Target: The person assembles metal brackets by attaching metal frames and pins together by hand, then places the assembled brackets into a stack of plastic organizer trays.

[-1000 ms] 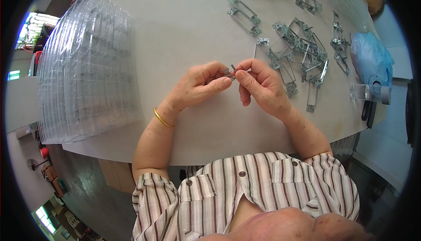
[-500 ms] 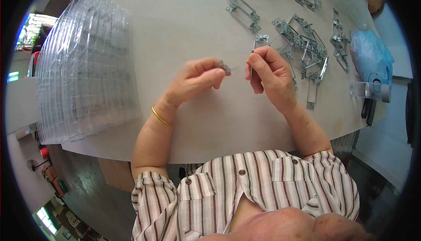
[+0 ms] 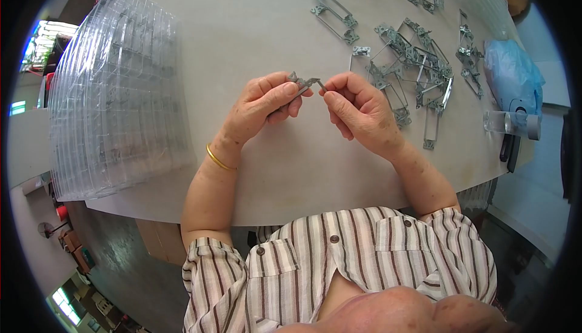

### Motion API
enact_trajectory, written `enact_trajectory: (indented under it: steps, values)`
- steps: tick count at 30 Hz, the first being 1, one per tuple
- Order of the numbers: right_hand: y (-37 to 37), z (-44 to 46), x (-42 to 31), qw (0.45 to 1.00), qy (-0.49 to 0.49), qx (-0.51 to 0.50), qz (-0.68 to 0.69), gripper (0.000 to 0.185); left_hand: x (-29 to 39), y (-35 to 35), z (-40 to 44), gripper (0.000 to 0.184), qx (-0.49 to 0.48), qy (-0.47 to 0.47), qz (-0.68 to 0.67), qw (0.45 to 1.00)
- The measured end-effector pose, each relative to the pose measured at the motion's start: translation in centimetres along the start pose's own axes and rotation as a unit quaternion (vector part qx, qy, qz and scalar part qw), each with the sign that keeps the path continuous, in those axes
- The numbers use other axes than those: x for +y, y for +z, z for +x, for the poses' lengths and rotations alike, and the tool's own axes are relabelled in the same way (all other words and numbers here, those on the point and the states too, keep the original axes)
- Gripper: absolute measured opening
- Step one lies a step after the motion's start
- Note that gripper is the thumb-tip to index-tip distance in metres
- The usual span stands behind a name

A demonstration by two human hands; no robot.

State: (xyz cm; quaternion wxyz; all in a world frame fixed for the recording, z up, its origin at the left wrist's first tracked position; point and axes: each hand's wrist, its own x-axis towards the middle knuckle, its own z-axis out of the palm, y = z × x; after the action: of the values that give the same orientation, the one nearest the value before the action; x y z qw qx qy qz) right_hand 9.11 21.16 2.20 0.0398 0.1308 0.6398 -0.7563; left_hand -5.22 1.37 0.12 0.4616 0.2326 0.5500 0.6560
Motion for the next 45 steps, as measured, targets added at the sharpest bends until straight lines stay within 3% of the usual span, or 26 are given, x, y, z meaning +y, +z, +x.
enact_trajectory:
  steps: [8,20,23,28,32,35,45]
  values:
    - [0.0,0.0,0.0,1.000,0.012,-0.001,-0.010,0.025,0.1,-0.4,0.0,0.030,-0.006,0.007,0.056,0.998]
    - [-1.0,0.6,0.1,0.987,0.073,-0.074,0.125,0.027,0.2,0.2,-0.2,0.028,-0.051,-0.005,0.067,0.996]
    - [-1.3,0.5,-0.3,0.992,0.089,-0.075,0.045,0.027,-0.4,0.3,-0.3,0.030,-0.080,-0.006,0.082,0.993]
    - [-1.0,0.2,0.3,1.000,0.012,0.007,-0.012,0.027,0.2,0.8,-0.4,0.037,-0.157,-0.032,0.114,0.980]
    - [-0.7,0.1,-0.1,0.997,-0.009,0.063,0.036,0.023,0.2,0.9,-0.5,0.038,-0.074,-0.043,0.051,0.995]
    - [-0.6,0.1,-0.2,0.999,-0.012,0.040,0.000,0.018,-0.3,0.3,0.0,0.039,-0.006,-0.015,0.036,0.999]
    - [0.0,-0.1,0.1,1.000,0.012,-0.017,-0.010,0.016,-0.4,0.4,0.1,0.032,0.010,0.006,0.060,0.998]
